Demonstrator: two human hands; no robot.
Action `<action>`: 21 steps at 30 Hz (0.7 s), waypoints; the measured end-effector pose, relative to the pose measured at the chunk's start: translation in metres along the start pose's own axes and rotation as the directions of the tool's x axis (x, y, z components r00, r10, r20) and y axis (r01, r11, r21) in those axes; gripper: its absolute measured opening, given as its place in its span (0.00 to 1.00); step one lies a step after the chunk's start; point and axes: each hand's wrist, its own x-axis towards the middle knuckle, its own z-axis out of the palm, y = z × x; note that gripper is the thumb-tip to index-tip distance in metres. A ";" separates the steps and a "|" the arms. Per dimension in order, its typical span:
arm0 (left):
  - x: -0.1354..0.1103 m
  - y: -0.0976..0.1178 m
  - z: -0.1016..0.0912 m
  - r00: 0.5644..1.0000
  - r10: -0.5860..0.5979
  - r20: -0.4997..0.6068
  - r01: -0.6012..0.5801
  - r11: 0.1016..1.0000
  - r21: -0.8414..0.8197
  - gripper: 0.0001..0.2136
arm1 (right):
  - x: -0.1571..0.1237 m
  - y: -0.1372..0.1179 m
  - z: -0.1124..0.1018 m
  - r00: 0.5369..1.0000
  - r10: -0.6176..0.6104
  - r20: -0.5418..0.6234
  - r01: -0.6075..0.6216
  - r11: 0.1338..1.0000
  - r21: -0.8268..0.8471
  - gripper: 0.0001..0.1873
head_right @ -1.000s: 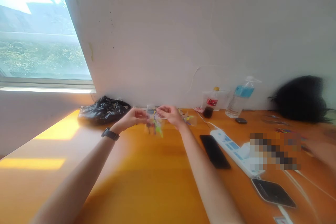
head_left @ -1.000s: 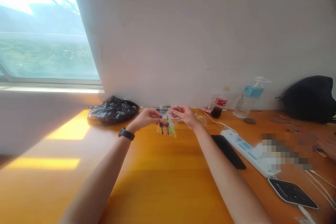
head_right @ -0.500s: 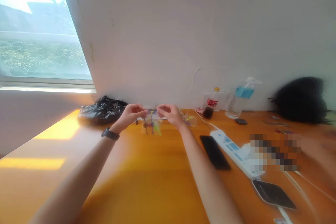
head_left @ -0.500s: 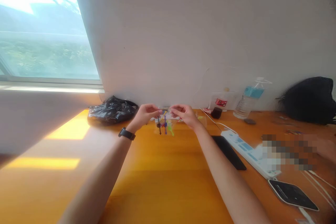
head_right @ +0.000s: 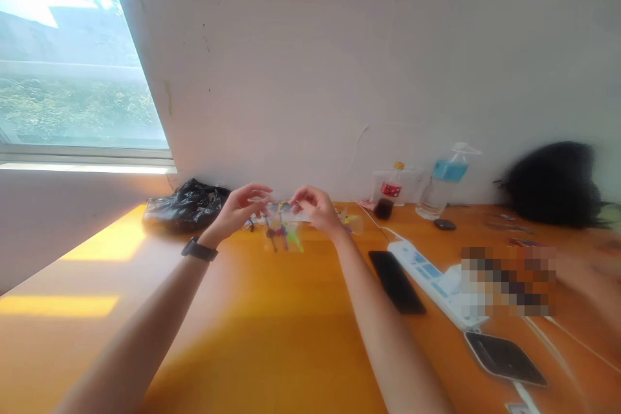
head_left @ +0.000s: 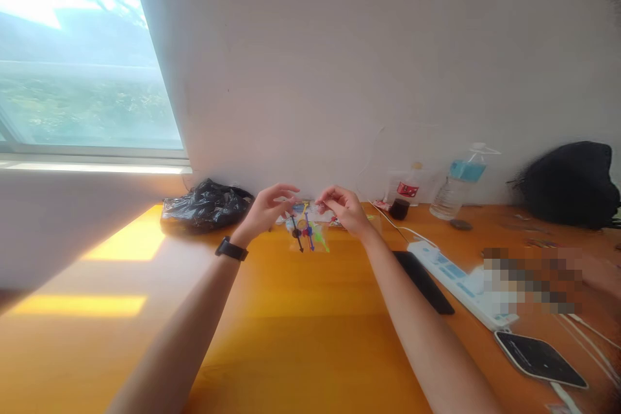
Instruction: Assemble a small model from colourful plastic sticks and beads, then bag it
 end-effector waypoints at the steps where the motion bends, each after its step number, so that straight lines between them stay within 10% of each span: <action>1: 0.000 0.001 0.000 1.000 -0.012 -0.018 0.013 1.000 0.019 0.14 | 0.000 -0.002 0.000 1.000 -0.002 0.002 0.002 1.000 -0.011 0.11; 10: -0.001 0.009 0.005 0.991 -0.043 -0.124 0.045 0.999 0.015 0.17 | -0.005 -0.014 0.004 0.998 -0.033 0.055 0.035 0.999 -0.041 0.06; 21: 0.000 0.006 0.001 0.998 -0.061 0.001 0.061 0.998 0.010 0.15 | -0.002 -0.011 0.008 0.999 -0.016 0.044 0.013 0.997 0.074 0.19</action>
